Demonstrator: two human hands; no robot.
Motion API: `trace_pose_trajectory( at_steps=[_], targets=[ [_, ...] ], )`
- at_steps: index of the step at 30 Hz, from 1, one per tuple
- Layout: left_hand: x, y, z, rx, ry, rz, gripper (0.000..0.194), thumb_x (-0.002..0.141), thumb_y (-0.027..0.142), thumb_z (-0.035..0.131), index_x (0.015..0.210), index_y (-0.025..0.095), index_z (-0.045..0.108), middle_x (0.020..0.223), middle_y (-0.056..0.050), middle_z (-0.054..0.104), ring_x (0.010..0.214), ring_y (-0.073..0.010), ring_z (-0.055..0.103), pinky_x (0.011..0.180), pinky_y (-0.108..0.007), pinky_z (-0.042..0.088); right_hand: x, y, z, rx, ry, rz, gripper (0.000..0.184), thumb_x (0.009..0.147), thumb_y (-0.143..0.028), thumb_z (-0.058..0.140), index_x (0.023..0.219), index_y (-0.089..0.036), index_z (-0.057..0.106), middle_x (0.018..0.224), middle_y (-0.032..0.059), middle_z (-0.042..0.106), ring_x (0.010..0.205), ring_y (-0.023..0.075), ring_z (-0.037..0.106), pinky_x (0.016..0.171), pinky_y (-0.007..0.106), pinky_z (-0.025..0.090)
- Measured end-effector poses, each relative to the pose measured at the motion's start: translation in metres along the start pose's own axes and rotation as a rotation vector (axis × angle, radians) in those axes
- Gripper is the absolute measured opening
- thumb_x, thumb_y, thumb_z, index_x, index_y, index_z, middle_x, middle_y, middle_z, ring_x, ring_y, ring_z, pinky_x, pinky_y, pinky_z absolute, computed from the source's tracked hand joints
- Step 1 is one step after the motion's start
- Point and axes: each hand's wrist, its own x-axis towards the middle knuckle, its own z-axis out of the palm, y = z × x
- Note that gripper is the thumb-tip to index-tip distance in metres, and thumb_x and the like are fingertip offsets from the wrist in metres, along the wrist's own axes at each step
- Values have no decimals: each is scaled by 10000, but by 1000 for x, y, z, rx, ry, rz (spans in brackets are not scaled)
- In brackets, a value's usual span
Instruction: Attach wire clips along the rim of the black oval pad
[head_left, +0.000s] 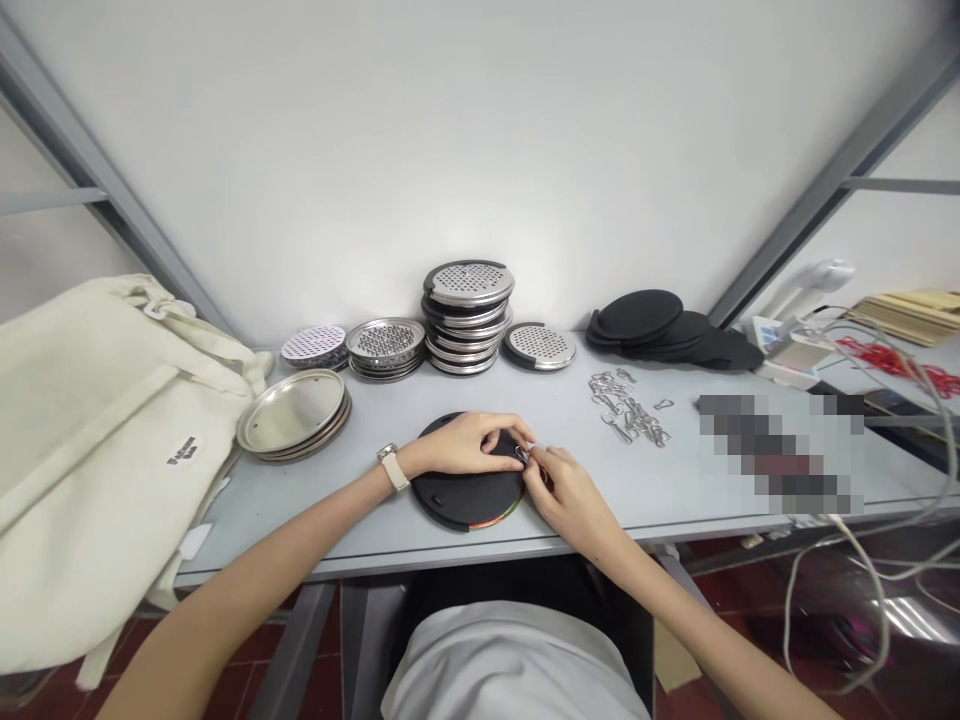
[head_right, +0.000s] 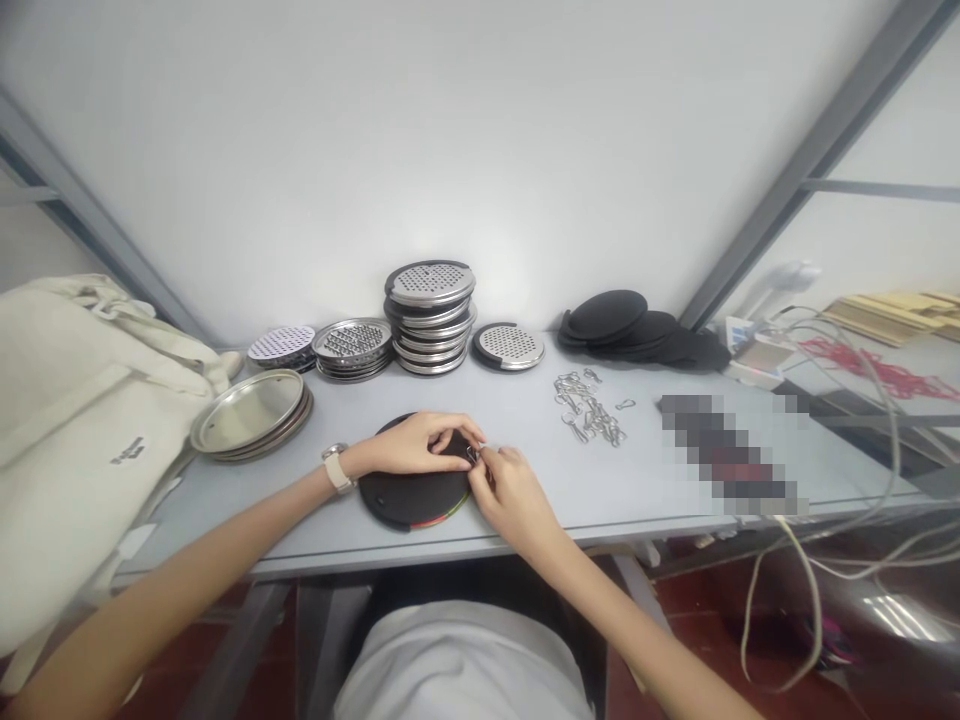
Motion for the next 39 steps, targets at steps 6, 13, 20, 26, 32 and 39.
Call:
trace_pose_trajectory(
  at_steps=[6, 13, 20, 26, 32, 39],
  targets=[
    [0, 0, 0, 38, 0, 0, 331, 845, 308, 635, 1157, 208, 588, 644, 63, 428, 579, -87, 383, 564, -201, 302, 0, 2, 1, -5, -11, -2, 254, 933, -194, 356, 697, -199, 451, 697, 51, 555, 707, 210, 523, 679, 305, 397],
    [1, 2, -1, 37, -29, 5, 302, 860, 311, 617, 1138, 193, 599, 697, 45, 500, 595, -86, 392, 578, -199, 310, -2, 1, 3, -46, 28, 15, 266, 932, -192, 362, 700, -193, 492, 668, 50, 554, 680, 210, 525, 653, 303, 387],
    [0, 3, -1, 63, -41, 18, 304, 880, 303, 589, 1169, 211, 578, 633, 65, 416, 579, -90, 396, 566, -202, 297, -4, 1, 4, -56, 53, 14, 280, 929, -196, 376, 672, -196, 487, 642, 44, 546, 656, 204, 517, 644, 300, 385],
    [0, 3, -1, 71, -46, 4, 290, 881, 311, 588, 1154, 214, 578, 621, 67, 408, 569, -93, 392, 562, -206, 287, -5, 2, 6, -176, 74, -36, 280, 939, -188, 357, 707, -185, 513, 632, 46, 551, 645, 207, 510, 676, 313, 382],
    [1, 1, 1, 73, -36, 16, 280, 877, 303, 593, 1140, 208, 582, 633, 66, 442, 567, -89, 393, 566, -202, 294, -9, -1, 9, -324, 105, -102, 276, 935, -151, 326, 759, -161, 539, 633, 61, 554, 632, 217, 496, 686, 327, 362],
    [1, 1, 1, 79, -44, 22, 272, 879, 296, 585, 1134, 199, 580, 685, 50, 513, 564, -88, 393, 574, -199, 308, -9, -3, 10, -362, 72, -103, 273, 938, -140, 313, 791, -149, 543, 651, 73, 563, 641, 225, 495, 702, 341, 350]
  ],
)
